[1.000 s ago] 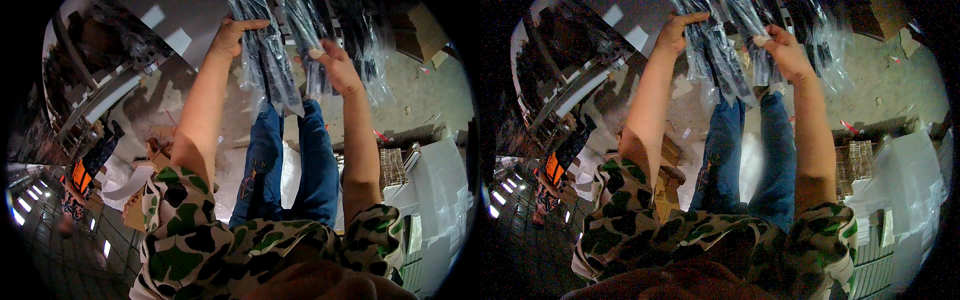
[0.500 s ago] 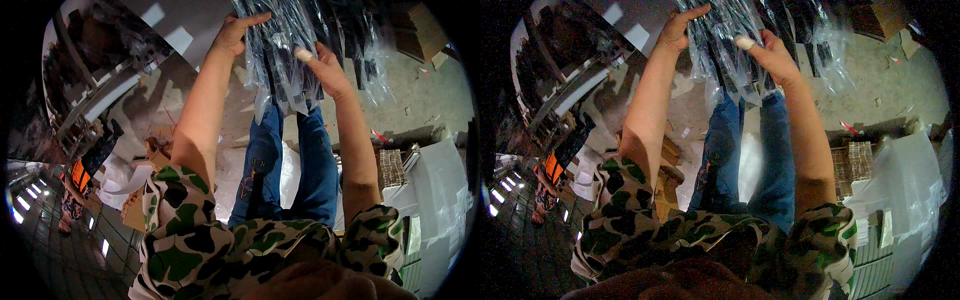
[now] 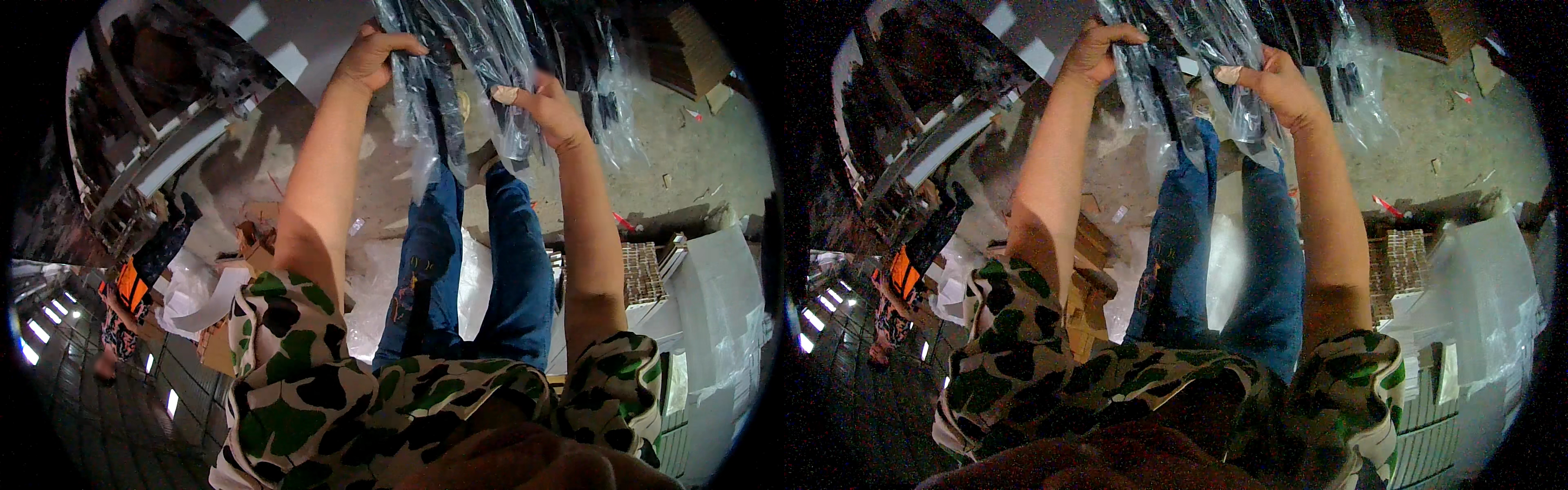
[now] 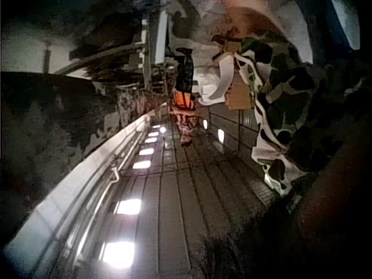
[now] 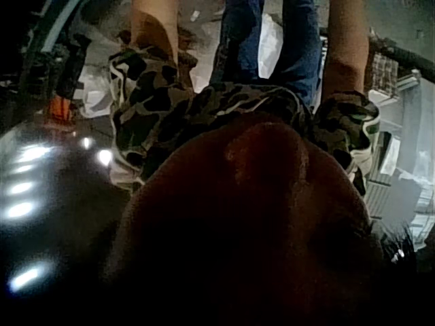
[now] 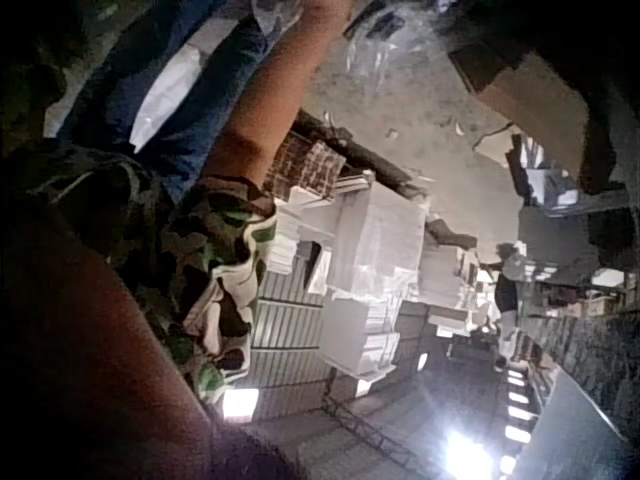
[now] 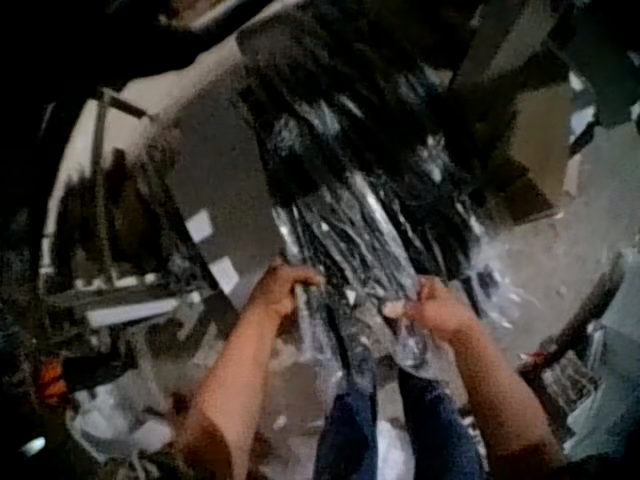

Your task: The person handles a bundle of plastic-wrapped items, then picks up and flips through a stack of papers on a table. They move around a cluttered workspace while holding the documents.

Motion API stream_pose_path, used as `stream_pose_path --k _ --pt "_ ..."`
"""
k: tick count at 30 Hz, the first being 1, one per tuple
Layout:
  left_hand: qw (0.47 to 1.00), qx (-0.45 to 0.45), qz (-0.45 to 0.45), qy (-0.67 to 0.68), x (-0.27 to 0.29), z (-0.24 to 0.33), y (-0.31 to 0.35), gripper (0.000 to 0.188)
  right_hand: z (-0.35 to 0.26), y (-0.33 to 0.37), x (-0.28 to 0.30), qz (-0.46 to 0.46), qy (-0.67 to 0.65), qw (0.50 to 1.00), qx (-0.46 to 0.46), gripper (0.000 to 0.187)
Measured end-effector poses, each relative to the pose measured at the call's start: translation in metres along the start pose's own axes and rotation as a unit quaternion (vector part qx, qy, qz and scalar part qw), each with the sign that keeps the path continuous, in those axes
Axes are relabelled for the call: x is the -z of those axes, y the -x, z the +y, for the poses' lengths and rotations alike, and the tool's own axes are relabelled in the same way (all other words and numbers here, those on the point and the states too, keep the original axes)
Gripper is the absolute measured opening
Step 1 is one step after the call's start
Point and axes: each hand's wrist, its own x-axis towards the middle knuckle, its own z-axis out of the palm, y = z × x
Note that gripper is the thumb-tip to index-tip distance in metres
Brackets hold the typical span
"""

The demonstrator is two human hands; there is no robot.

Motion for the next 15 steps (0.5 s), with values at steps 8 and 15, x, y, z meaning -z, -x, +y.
stream_pose_path --k 8,15 --pt "0.992 -0.022 0.104 -0.071 -0.001 -0.018 -0.018 0.046 0.012 -0.009 -0.014 -0.051 -0.052 0.996 -0.050 0.041" --pt "0.984 -0.059 0.111 -0.128 -0.023 -0.014 -0.012 0.053 -0.007 0.003 -0.018 0.001 0.080 0.996 0.037 0.058"
